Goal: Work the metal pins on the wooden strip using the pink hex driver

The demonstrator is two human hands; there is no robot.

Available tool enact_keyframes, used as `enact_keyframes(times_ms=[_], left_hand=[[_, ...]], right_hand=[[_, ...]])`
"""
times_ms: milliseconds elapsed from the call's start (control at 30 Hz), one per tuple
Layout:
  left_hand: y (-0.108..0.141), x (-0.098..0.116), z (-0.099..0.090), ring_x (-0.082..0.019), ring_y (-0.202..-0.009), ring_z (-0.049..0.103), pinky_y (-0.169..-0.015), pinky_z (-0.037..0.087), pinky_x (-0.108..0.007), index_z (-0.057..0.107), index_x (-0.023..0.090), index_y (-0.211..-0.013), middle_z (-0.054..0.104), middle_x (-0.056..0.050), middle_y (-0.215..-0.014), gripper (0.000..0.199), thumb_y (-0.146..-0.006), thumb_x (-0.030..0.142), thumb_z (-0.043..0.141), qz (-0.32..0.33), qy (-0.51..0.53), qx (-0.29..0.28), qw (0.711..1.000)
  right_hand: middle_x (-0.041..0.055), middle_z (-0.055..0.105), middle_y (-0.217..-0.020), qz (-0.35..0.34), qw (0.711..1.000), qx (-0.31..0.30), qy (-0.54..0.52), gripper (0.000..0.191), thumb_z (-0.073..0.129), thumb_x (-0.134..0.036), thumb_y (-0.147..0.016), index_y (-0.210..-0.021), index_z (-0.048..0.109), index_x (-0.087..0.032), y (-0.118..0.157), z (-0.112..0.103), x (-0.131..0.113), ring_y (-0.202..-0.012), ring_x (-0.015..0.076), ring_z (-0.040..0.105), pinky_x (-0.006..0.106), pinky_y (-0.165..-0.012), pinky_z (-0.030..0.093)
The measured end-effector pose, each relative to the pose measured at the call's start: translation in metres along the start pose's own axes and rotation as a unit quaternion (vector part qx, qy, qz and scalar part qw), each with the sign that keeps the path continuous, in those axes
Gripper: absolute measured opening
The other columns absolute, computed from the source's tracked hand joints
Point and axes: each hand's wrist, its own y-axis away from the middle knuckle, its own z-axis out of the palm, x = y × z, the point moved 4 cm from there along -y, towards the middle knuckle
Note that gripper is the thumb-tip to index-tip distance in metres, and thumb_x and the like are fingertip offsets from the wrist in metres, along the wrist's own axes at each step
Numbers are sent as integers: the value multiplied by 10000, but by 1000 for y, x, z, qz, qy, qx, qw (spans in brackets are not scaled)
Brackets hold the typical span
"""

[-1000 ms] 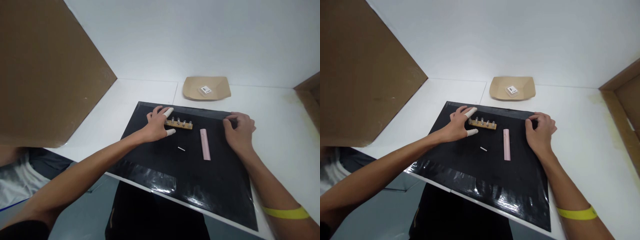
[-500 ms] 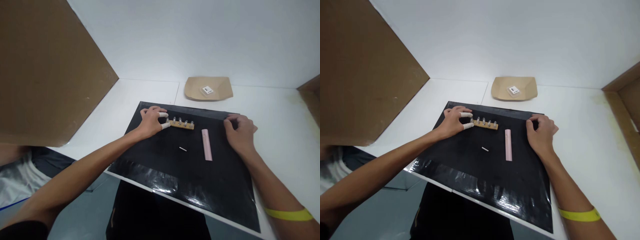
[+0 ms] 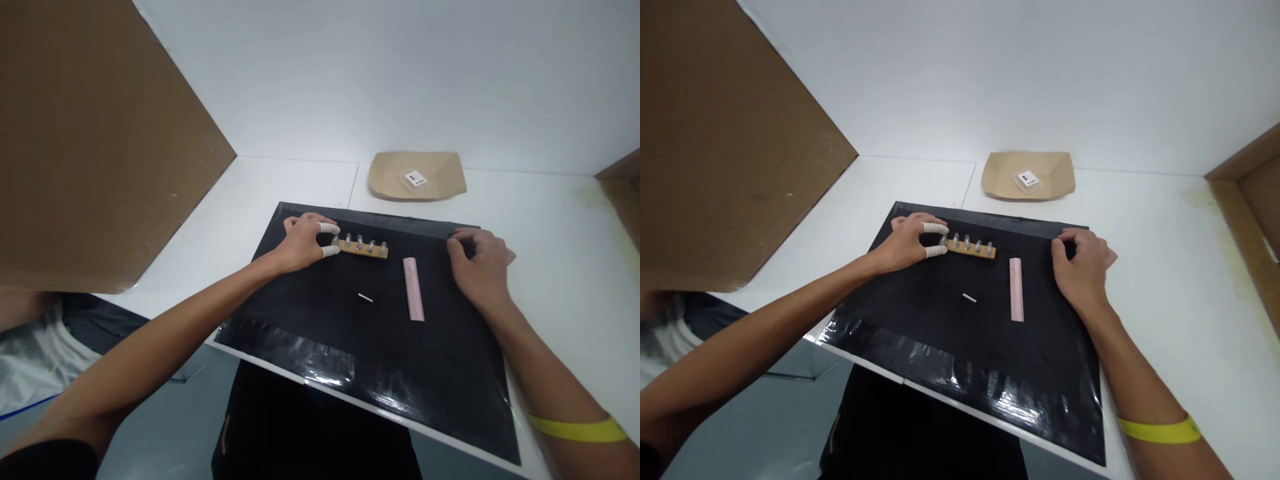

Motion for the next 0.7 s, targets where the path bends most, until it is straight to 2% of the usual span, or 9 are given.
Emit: enact_keyframes(times_ms=[100,200,367,433,533,633,700], left_hand=[[0,-1,1,-368,-1397,523,-1101,285,-584,727,285,-1204,679,-64,-1428,360,-865,406,735,-1,-2,-3,1000],[2,-3,1,-384,-1427,496,-1133,292,-596,664,265,-1340,625,-106,-1489,540,-833,408,780,-5,-4,-6,1000],[14,-12,2,-395,-1535,351,-1206,277,-614,508,266,-1512,430,-119,-1661,846,-779,524,841,8,13,-13,1000],[22,-21,5,-413,-1560,291,-1225,241,-644,454,267,-1547,349,-136,-1704,899,-792,594,815,15,14,-7,1000],[38,-37,15,-430,-1573,244,-1233,202,-671,430,274,-1545,273,-144,-1736,802,-879,625,706,21,-4,43,999],[54,-54,24,-433,-1541,286,-1210,213,-691,434,299,-1517,318,-137,-1714,619,-981,583,557,-4,-17,123,992],[62,-59,28,-429,-1530,294,-1203,212,-690,414,321,-1519,323,-129,-1710,584,-1001,568,520,-9,-30,163,986]], right_hand=[[73,753,-1164,1,1000,0,-2,279,502,-454,-853,-897,678,-242,0,0,0,-1192,356,624,613,-1095,330],[66,751,-1155,0,1000,-1,-6,253,510,-439,-852,-887,672,-247,0,0,0,-1187,351,620,613,-1091,329],[62,746,-1153,-6,1000,10,-29,216,582,-441,-830,-905,663,-255,2,0,-1,-1174,351,612,609,-1097,319],[63,743,-1163,-27,999,16,-41,232,618,-453,-816,-932,663,-258,4,-2,-4,-1172,354,611,607,-1097,319],[70,729,-1205,-80,995,12,-54,244,621,-457,-833,-969,665,-259,7,-3,-11,-1198,350,610,597,-1095,324],[78,711,-1244,-106,993,3,-51,242,609,-459,-864,-983,672,-258,9,-2,-13,-1229,347,602,592,-1103,316],[84,700,-1260,-103,993,2,-50,252,606,-465,-867,-987,679,-257,9,-2,-13,-1245,350,590,592,-1106,312]])
